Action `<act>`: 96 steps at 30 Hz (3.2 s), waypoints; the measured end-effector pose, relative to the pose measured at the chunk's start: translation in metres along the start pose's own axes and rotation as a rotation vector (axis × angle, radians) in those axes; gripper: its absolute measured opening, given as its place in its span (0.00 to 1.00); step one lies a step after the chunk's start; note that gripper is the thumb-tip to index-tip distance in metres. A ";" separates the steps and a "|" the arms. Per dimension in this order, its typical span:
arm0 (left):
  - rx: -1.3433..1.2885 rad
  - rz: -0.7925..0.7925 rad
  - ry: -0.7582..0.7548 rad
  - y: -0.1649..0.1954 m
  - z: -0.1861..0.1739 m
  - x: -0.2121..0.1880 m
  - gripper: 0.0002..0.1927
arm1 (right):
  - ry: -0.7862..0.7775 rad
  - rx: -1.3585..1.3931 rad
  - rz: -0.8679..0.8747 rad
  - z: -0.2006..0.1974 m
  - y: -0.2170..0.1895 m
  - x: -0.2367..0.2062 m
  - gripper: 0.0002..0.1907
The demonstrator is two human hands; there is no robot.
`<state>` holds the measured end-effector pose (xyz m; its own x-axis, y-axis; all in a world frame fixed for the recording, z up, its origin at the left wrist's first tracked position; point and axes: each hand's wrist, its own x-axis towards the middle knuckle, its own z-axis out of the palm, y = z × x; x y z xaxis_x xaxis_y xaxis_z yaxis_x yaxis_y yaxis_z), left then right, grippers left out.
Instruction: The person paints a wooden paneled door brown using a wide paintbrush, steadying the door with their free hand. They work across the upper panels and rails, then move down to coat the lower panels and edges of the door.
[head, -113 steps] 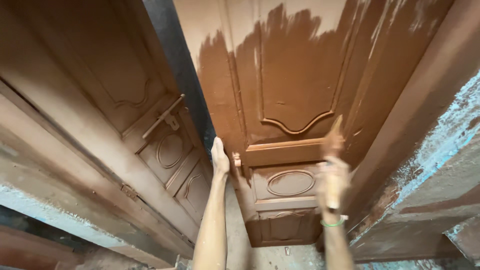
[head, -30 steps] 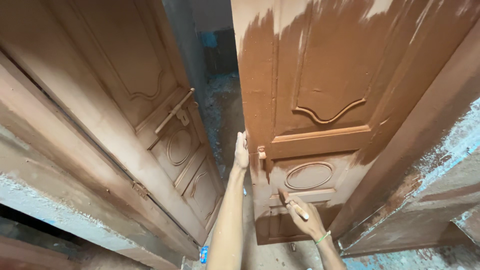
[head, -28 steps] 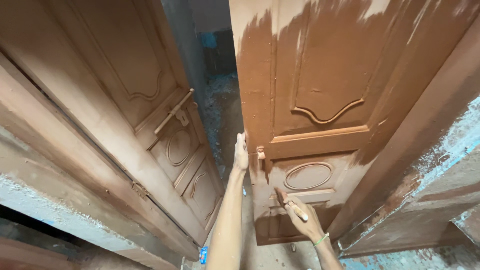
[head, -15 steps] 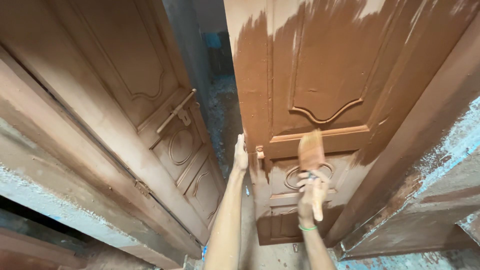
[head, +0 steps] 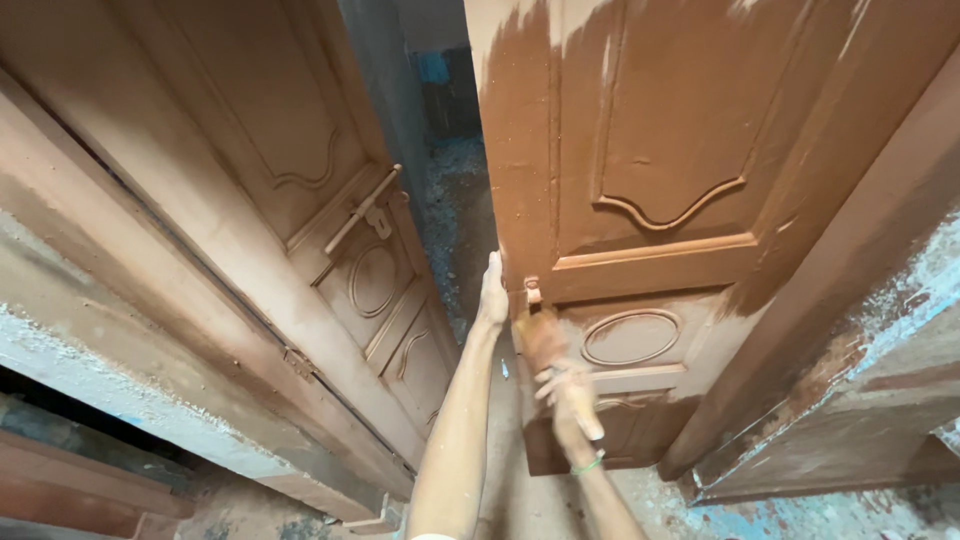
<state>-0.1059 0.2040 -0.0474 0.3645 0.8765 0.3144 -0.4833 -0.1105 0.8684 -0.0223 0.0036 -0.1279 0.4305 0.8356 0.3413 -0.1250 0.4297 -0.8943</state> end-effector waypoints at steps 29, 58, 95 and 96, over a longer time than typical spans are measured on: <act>0.101 0.095 -0.093 -0.003 0.001 0.005 0.30 | 0.560 0.029 -0.316 -0.013 -0.044 0.015 0.17; 0.194 0.107 -0.089 0.009 0.000 -0.006 0.30 | -0.010 -0.306 0.111 0.021 0.035 -0.030 0.13; 0.375 0.138 0.074 -0.009 0.001 -0.003 0.33 | 0.534 -0.032 -0.263 -0.059 0.014 0.018 0.11; 0.361 0.116 0.076 -0.009 0.003 -0.004 0.33 | 0.569 -0.048 -0.298 -0.060 0.012 0.021 0.11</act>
<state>-0.1006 0.2002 -0.0553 0.2570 0.8794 0.4007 -0.2016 -0.3567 0.9122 0.0389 0.0054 -0.1490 0.8490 0.3646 0.3825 0.1081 0.5887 -0.8011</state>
